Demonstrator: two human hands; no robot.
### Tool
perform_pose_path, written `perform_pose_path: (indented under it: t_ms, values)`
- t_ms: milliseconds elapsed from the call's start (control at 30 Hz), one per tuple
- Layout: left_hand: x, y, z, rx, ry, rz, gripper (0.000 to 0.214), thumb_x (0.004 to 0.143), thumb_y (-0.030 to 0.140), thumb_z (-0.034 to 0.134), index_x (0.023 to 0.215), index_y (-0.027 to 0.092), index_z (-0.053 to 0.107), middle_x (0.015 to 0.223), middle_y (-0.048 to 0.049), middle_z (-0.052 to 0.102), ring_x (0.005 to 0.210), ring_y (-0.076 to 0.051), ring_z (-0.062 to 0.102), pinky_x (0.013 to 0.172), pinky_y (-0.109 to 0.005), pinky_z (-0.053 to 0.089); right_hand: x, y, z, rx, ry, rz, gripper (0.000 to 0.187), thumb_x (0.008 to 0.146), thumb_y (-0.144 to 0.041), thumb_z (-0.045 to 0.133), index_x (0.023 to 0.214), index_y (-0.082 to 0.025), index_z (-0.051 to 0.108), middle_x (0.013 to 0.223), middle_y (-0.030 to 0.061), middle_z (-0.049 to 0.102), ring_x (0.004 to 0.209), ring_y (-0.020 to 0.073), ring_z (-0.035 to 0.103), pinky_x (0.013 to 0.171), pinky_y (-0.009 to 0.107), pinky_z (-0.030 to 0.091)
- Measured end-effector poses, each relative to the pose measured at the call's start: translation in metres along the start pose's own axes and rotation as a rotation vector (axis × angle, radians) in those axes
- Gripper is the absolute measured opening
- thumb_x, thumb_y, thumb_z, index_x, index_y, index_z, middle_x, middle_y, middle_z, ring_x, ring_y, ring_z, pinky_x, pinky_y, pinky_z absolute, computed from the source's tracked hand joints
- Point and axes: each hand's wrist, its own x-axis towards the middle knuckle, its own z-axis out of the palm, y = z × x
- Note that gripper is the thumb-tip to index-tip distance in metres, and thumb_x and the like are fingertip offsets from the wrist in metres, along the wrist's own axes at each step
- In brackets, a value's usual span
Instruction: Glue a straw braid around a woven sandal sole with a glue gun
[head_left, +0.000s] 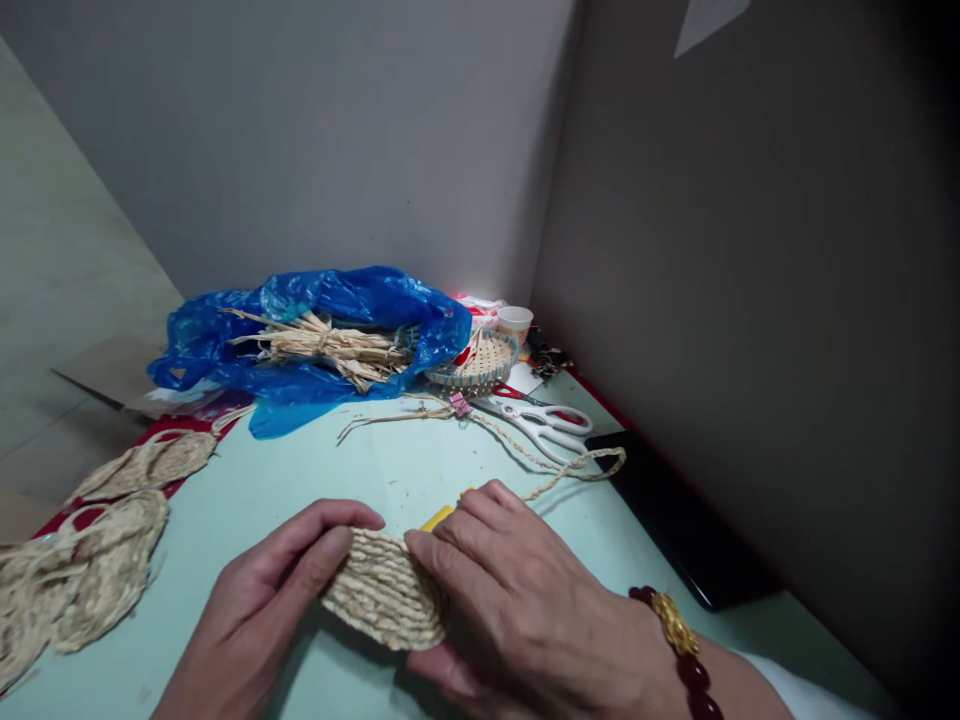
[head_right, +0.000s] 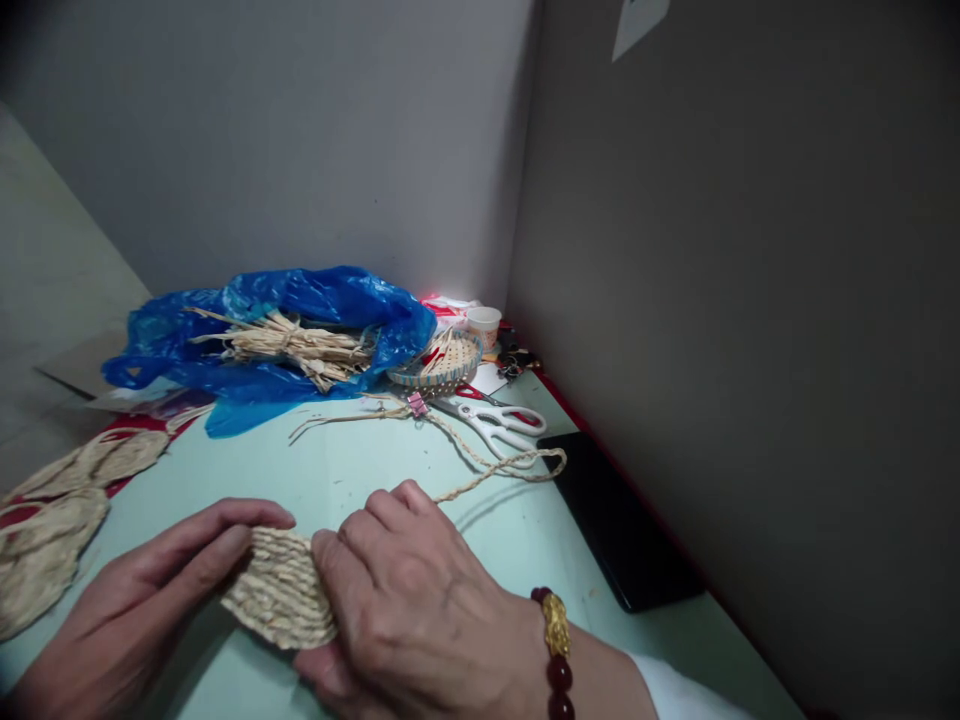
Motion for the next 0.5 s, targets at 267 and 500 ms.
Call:
perform_pose_path:
  t_ms: [267,500]
  values:
    - [-0.013,0.011,0.015,-0.045,0.091,0.005,0.009,0.074,0.046,0.072,0.078,0.039,0.076,0.081,0.0117,0.075,0.079,-0.010,0.067,0.075,-0.009,0.048,0.001,0.002,-0.011,0.075,-0.095,-0.038,0.038,0.092,-0.038,0.062,0.112,-0.005,0.062,0.093,0.0073,0.064,0.084,0.0214,0.048,0.077,0.037,0.035]
    - [-0.015,0.003,0.013,-0.024,0.132,0.082,0.008,0.076,0.043,0.073,0.077,0.038,0.078,0.080,0.0099,0.074,0.079,-0.010,0.067,0.077,-0.009,0.049,0.000,0.004,-0.014,0.076,-0.025,-0.047,0.038,0.094,-0.039,0.060,0.111,-0.005,0.065,0.086,0.0052,0.062,0.080,0.0208,0.046,0.074,0.037,0.034]
